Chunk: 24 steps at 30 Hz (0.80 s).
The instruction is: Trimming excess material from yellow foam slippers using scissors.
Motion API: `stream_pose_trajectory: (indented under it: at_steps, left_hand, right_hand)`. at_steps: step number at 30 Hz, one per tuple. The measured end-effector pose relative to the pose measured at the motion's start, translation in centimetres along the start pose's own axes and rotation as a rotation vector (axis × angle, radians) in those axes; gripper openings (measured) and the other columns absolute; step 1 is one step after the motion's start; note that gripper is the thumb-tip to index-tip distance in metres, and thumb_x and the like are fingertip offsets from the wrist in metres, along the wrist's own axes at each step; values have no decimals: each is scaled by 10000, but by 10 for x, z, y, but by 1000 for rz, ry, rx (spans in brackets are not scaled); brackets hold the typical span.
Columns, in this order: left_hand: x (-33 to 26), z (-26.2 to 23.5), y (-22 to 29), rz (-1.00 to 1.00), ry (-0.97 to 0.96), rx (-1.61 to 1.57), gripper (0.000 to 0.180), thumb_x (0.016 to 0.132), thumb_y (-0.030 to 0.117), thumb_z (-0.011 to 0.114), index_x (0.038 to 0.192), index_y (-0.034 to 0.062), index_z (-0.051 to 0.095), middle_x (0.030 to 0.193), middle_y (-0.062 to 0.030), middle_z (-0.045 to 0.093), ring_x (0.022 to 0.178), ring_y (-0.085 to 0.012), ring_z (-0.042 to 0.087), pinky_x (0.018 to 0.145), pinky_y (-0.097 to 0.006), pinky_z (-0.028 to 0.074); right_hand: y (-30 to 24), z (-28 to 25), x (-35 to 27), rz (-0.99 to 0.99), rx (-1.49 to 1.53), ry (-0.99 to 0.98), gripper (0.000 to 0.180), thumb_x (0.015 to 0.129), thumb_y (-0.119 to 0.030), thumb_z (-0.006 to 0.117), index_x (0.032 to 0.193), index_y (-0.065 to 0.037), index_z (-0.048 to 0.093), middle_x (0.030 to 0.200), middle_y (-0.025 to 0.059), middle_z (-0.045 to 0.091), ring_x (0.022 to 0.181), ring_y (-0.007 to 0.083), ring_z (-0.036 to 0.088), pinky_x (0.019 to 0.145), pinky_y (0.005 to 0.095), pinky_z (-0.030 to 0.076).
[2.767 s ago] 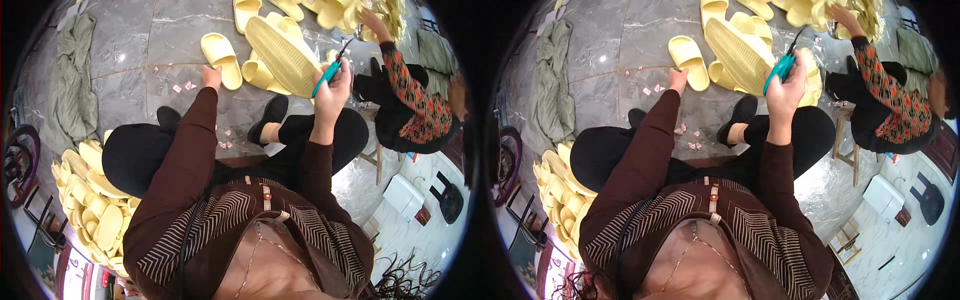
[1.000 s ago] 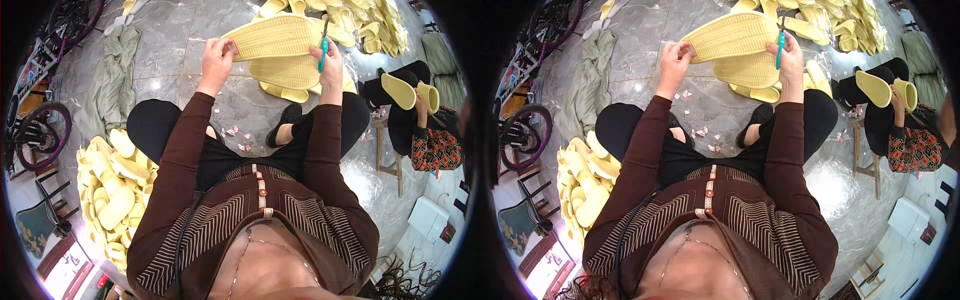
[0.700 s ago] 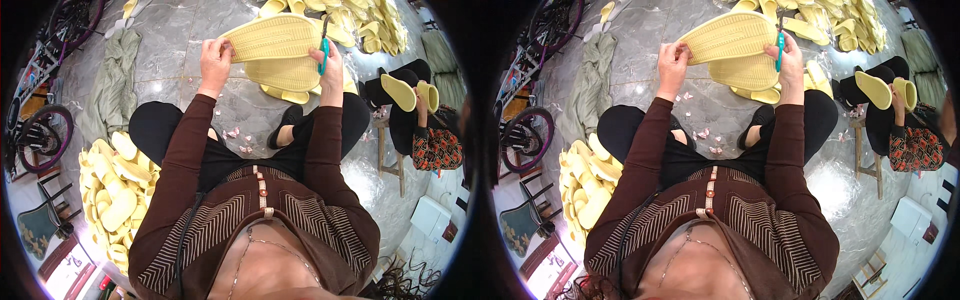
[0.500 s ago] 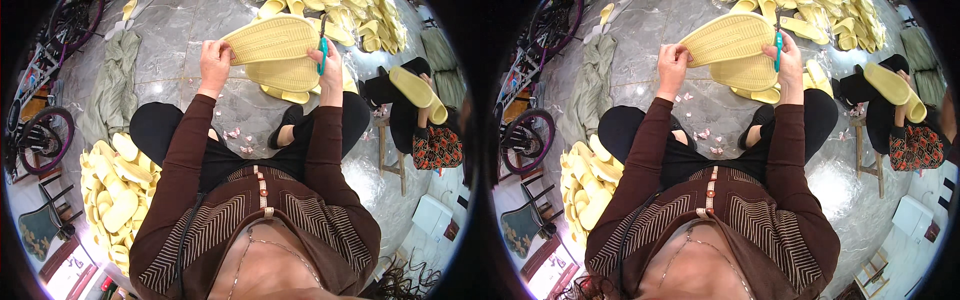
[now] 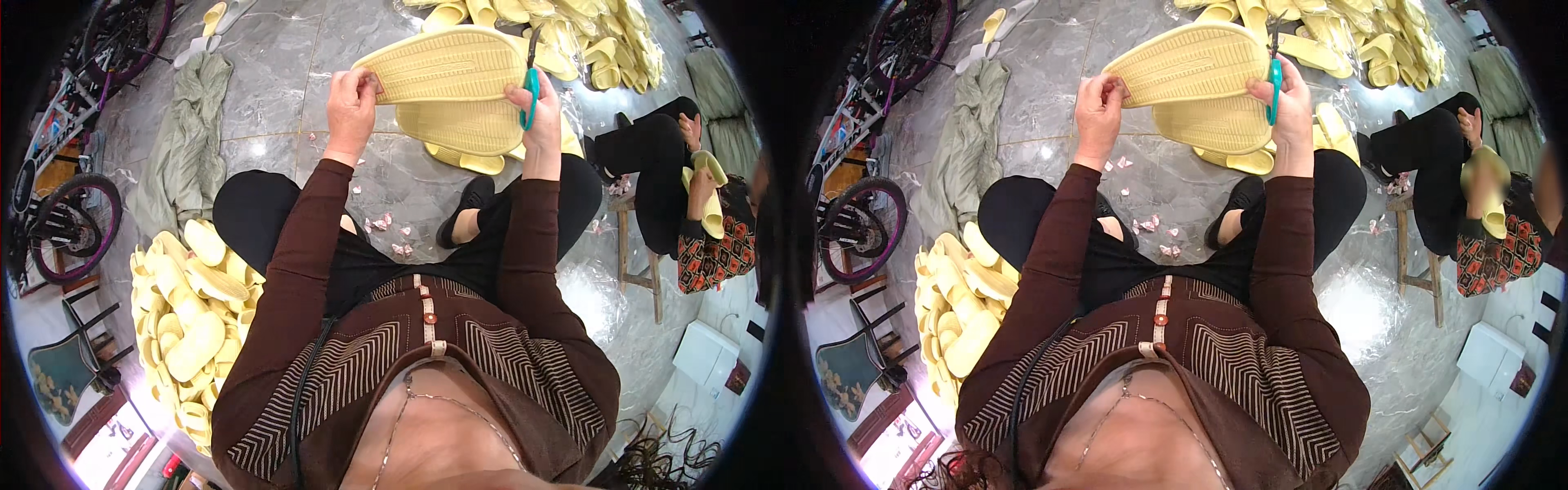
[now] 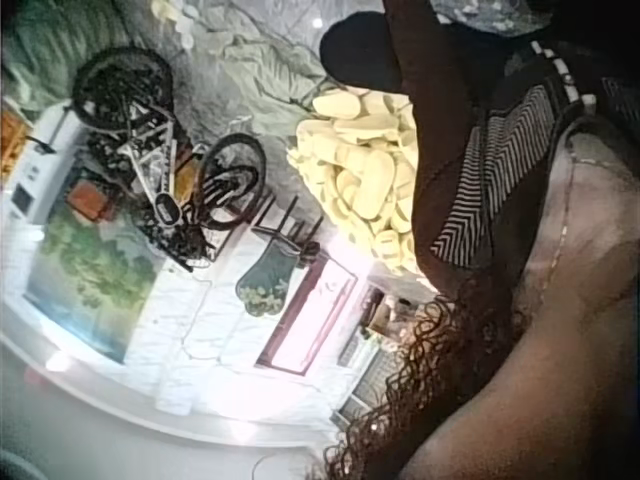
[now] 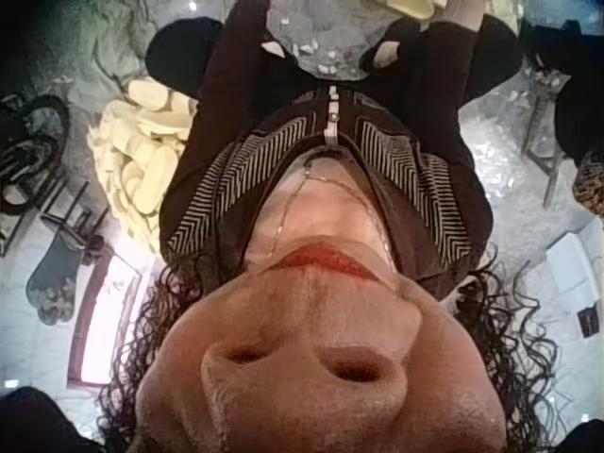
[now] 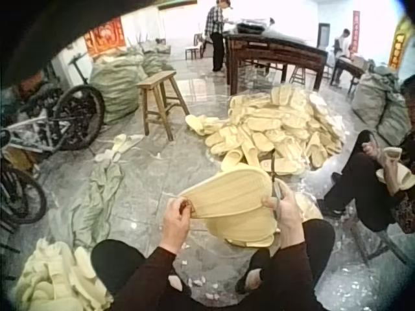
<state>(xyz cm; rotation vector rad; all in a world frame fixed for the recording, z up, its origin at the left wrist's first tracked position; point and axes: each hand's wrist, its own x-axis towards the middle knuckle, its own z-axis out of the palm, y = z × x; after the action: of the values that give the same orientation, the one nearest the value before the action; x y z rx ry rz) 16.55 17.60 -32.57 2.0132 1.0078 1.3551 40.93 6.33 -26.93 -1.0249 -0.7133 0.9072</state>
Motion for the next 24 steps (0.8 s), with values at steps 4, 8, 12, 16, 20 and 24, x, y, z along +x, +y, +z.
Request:
stream_pose_trajectory:
  at_steps: [4, 8, 12, 16, 20, 24]
  left_hand:
    - [0, -2, 12, 62, 12, 52, 211, 750, 27, 613, 947, 57, 544, 831, -75, 484, 677, -182, 523, 638, -300, 447]
    - [2, -3, 13, 118, 28, 85, 248, 746, 32, 629, 979, 59, 549, 858, -71, 477, 715, -169, 519, 626, -283, 458]
    - [3, -3, 12, 126, 25, 87, 248, 750, 27, 628, 985, 55, 556, 881, -71, 479, 768, -168, 524, 617, -271, 472]
    - [2, -3, 11, 47, -6, -3, 215, 744, 18, 612, 943, 61, 544, 868, -86, 474, 713, -208, 524, 631, -315, 448]
    - [6, -5, 7, 7, -5, -53, 172, 756, 4, 596, 913, 46, 540, 856, -86, 487, 724, -211, 531, 617, -313, 451]
    - [11, -8, 3, 136, 1, 85, 137, 764, -8, 579, 886, 31, 531, 849, -91, 494, 727, -210, 534, 603, -304, 452]
  right_hand:
    - [-7, 5, -5, -12, -5, 15, 455, 668, -27, 643, 1104, 10, 517, 914, 51, 607, 789, 123, 586, 743, 237, 457]
    - [-10, 7, -6, -21, 42, -11, 436, 663, -21, 634, 1083, 8, 523, 912, 51, 605, 784, 119, 583, 741, 232, 454]
    - [-10, 5, -6, -23, 7, -12, 420, 663, -21, 628, 1070, 6, 525, 906, 46, 603, 777, 112, 580, 728, 225, 453]
    - [-11, 3, -7, -34, 20, -77, 532, 652, -3, 657, 1155, 24, 482, 979, 63, 603, 851, 127, 588, 763, 230, 471]
    - [-11, 3, -8, -2, 23, -72, 538, 655, 8, 646, 1165, 25, 474, 984, 63, 600, 848, 122, 586, 760, 226, 470]
    - [-12, 2, -10, 11, -12, -64, 538, 660, 15, 639, 1170, 26, 469, 982, 62, 599, 848, 117, 584, 756, 224, 470]
